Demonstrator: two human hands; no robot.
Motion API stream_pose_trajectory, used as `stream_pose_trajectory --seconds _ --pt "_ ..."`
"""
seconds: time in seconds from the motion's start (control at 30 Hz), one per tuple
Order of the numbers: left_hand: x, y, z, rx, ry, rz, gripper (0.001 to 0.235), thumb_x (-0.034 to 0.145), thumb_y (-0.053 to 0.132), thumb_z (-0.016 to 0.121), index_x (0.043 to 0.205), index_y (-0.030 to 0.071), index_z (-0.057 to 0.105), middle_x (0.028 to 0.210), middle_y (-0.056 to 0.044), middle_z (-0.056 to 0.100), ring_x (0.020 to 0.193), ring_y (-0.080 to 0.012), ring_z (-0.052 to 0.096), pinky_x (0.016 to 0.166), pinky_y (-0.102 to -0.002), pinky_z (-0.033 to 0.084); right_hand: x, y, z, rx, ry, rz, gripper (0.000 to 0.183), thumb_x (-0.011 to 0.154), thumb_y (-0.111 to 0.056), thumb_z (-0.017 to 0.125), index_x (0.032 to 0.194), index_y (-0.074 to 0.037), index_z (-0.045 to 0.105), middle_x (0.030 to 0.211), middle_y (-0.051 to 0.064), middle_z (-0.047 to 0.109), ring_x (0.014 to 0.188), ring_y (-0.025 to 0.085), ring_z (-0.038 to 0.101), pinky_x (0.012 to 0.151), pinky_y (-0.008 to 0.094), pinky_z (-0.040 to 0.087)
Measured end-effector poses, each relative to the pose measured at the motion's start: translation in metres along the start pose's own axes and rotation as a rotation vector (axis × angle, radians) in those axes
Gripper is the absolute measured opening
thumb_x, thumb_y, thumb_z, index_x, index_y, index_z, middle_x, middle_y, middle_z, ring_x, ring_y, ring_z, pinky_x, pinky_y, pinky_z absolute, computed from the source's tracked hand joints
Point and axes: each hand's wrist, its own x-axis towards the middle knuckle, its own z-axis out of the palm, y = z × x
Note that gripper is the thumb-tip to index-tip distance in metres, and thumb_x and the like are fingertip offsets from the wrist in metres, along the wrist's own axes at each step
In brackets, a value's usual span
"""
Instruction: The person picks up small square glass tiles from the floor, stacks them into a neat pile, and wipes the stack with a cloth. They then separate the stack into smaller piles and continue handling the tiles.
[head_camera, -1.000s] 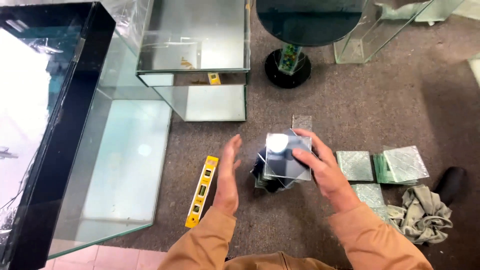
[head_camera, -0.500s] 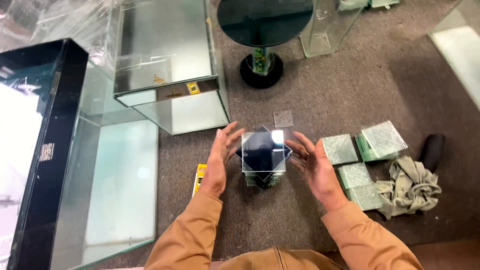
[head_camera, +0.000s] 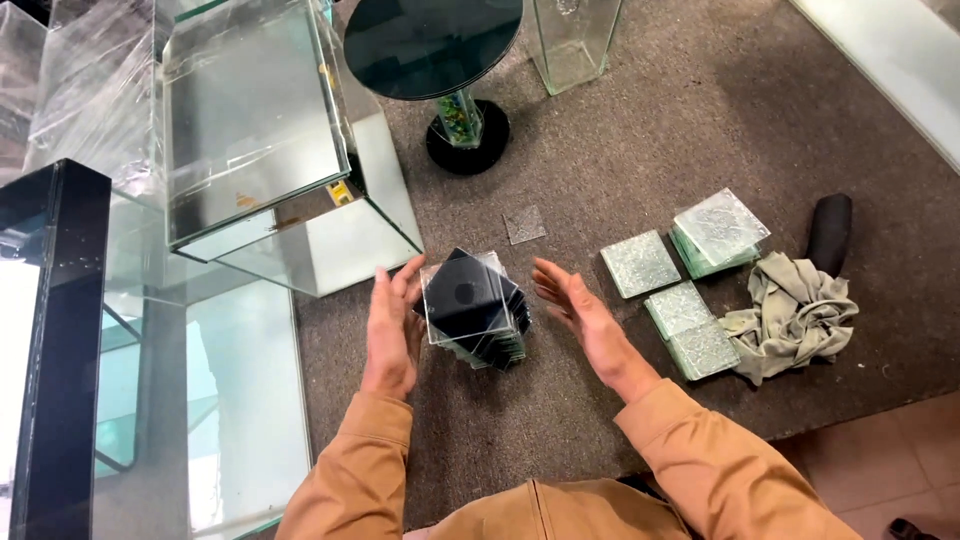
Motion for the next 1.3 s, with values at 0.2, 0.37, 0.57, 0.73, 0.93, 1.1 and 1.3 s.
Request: stream_pose_trajectory --seconds 0.2,0.37,0.57,0.73,0.93,1.1,1.3 --pt "-0.003 -0.061 -0.024 -0.089 0.169 -0.153 0.104 0.105 0.085 0.024 0.176 0.009 0.034 0.182 -0.028 0.031 0.172 -0.0494 0.017 0.137 -0.068 0.013 0.012 -0.035 0.016 -0.067 -0.061 -0.084 0.095 0.108 -0.074 0.030 0.177 -0.009 0.038 0.174 0.032 0.041 0.164 0.054 0.032 0.131 0.073 0.020" --pt "-0.014 -0.100 -0.020 -0.136 0.245 -0.283 0.103 0.107 0.084 0.020 0.178 0.010 0.029 0.185 -0.026 0.026 0.172 -0.0471 0.017 0.138 -0.069 0.015 0.035 -0.035 0.033 -0.034 -0.114 -0.119 0.094 0.109 -0.074 0.036 0.177 -0.009 0.038 0.174 0.033 0.041 0.164 0.055 0.032 0.131 0.076 0.017" --pt "-0.024 -0.133 -0.014 -0.325 0.219 -0.386 0.106 0.107 0.087 0.019 0.180 0.011 0.022 0.185 -0.027 0.025 0.173 -0.0468 0.015 0.138 -0.070 0.014 0.043 -0.035 0.053 -0.082 -0.121 -0.098 0.079 0.110 -0.059 0.056 0.173 -0.011 0.048 0.168 0.034 0.050 0.161 0.050 0.038 0.134 0.067 0.024" --pt "-0.035 -0.111 0.007 -0.368 0.166 -0.427 0.108 0.105 0.090 0.023 0.182 0.015 0.013 0.188 -0.024 0.012 0.175 -0.0442 0.003 0.140 -0.067 0.007 0.027 -0.056 0.064 -0.225 -0.123 -0.026 0.076 0.105 -0.061 0.060 0.167 -0.017 0.055 0.158 0.029 0.061 0.154 0.044 0.050 0.129 0.065 0.034" --pt "-0.033 -0.096 0.029 -0.423 0.185 -0.423 0.092 0.110 0.080 0.026 0.183 0.025 0.015 0.191 -0.015 0.007 0.175 -0.0408 0.003 0.141 -0.062 0.007 0.027 -0.054 0.065 -0.259 -0.118 0.016 0.067 0.104 -0.055 0.065 0.164 -0.026 0.058 0.160 0.028 0.061 0.156 0.043 0.049 0.129 0.059 0.037" --pt "-0.027 -0.105 0.023 -0.321 0.149 -0.440 0.089 0.109 0.082 0.031 0.183 0.035 0.016 0.191 -0.008 0.006 0.175 -0.0380 0.003 0.141 -0.061 0.004 0.032 -0.050 0.059 -0.248 -0.153 0.024 0.069 0.104 -0.051 0.065 0.168 -0.025 0.053 0.167 0.027 0.054 0.160 0.040 0.042 0.133 0.058 0.031" --pt "-0.018 -0.115 0.012 -0.295 0.164 -0.432 0.098 0.107 0.080 0.041 0.182 0.023 0.016 0.189 -0.019 0.014 0.174 -0.0436 0.010 0.140 -0.066 0.005 0.031 -0.063 0.054 -0.228 -0.141 0.017 0.088 0.103 -0.055 0.060 0.176 -0.014 0.033 0.177 0.036 0.033 0.167 0.052 0.023 0.134 0.068 0.016"
